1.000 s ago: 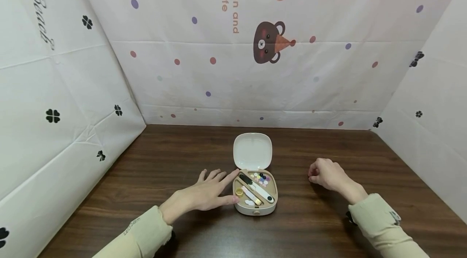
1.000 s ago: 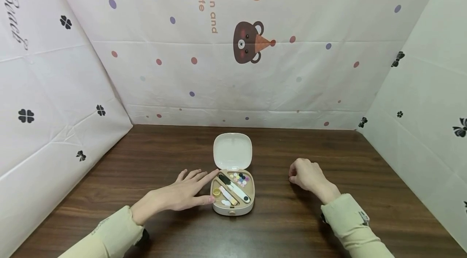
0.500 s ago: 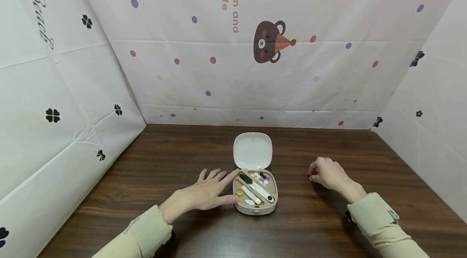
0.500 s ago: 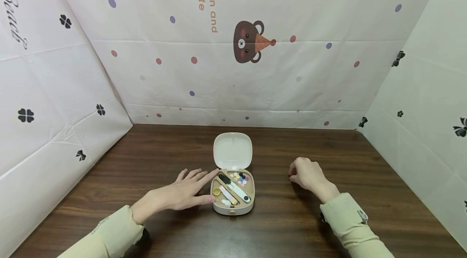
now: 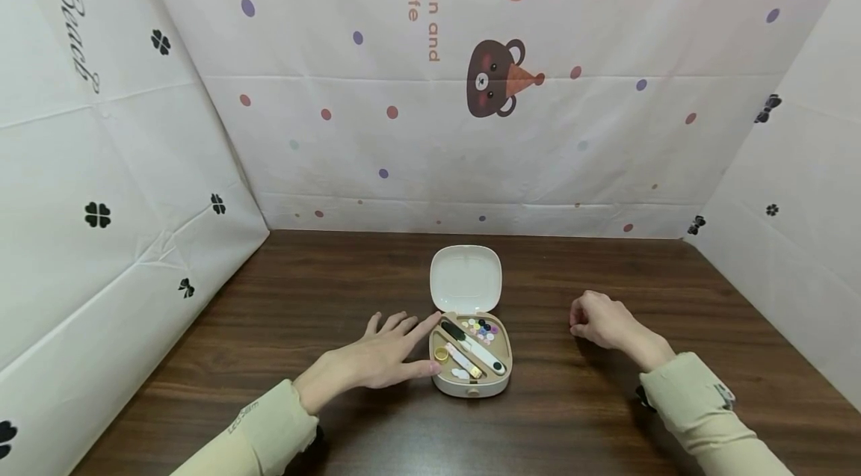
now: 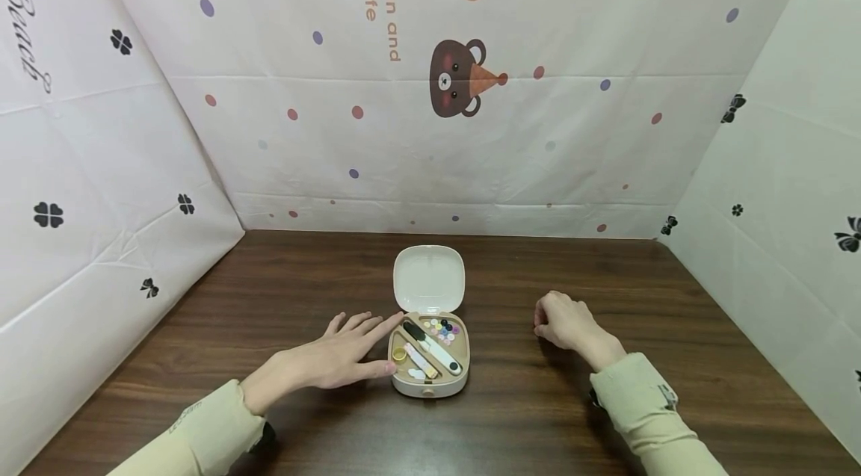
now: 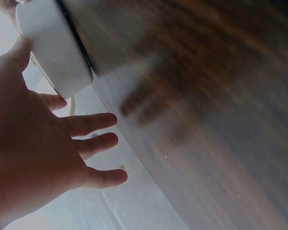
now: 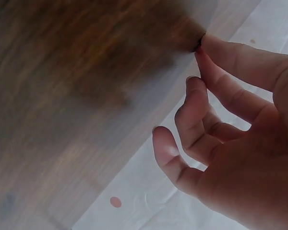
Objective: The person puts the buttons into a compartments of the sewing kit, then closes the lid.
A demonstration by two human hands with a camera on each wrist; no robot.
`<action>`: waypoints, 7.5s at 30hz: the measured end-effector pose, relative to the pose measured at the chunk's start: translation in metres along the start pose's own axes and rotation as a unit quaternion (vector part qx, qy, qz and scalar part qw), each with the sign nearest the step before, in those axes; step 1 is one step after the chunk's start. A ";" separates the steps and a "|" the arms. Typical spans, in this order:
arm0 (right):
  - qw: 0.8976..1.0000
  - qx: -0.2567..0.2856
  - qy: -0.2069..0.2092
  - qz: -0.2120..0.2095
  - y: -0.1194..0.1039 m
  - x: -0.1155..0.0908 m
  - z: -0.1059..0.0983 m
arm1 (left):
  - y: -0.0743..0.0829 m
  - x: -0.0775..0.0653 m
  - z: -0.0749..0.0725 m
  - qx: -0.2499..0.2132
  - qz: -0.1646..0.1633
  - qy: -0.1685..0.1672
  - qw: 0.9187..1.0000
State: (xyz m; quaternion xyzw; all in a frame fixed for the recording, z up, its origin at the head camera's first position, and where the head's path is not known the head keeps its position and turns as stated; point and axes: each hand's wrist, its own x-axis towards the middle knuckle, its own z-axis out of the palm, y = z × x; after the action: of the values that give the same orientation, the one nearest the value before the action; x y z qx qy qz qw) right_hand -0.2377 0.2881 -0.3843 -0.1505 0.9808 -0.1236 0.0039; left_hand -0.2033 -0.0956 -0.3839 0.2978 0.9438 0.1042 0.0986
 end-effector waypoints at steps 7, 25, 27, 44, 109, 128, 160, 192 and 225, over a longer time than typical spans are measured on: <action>1.000 0.002 -0.007 0.004 -0.001 -0.002 0.001 | 0.000 0.000 0.001 0.001 0.001 0.002 1.000; 1.000 -0.006 -0.001 -0.007 -0.003 -0.002 0.001 | 0.000 -0.001 0.001 -0.003 0.001 0.003 1.000; 1.000 -0.005 -0.001 -0.006 -0.002 -0.001 0.002 | 0.000 -0.001 0.001 -0.002 0.001 0.003 1.000; 0.987 0.125 0.028 -0.096 -0.030 0.001 -0.004 | 0.000 -0.001 0.002 -0.005 0.002 0.003 1.000; 0.945 0.320 0.059 -0.019 -0.096 0.029 -0.001 | -0.005 0.025 -0.029 -0.395 -0.010 0.113 0.912; 0.861 0.505 -0.058 -0.034 -0.106 0.032 -0.014 | 0.014 0.051 -0.034 -0.636 0.012 0.078 0.768; 0.921 0.373 -0.018 -0.113 -0.094 0.007 -0.003 | 0.018 0.027 -0.016 -0.525 0.016 0.169 0.834; 0.955 0.227 0.002 -0.193 -0.083 -0.007 0.013 | 0.011 0.015 -0.003 -0.350 0.117 0.092 0.925; 0.956 0.209 0.014 -0.205 -0.088 0.001 0.021 | 0.009 0.033 -0.005 -0.212 0.064 0.070 0.973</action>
State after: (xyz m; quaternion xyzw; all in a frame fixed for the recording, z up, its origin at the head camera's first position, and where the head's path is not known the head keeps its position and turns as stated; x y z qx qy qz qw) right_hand -0.2123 0.2014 -0.3833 -0.3424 0.8812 -0.3260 -0.0037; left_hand -0.2264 -0.0696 -0.3812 0.3219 0.8837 0.3287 0.0868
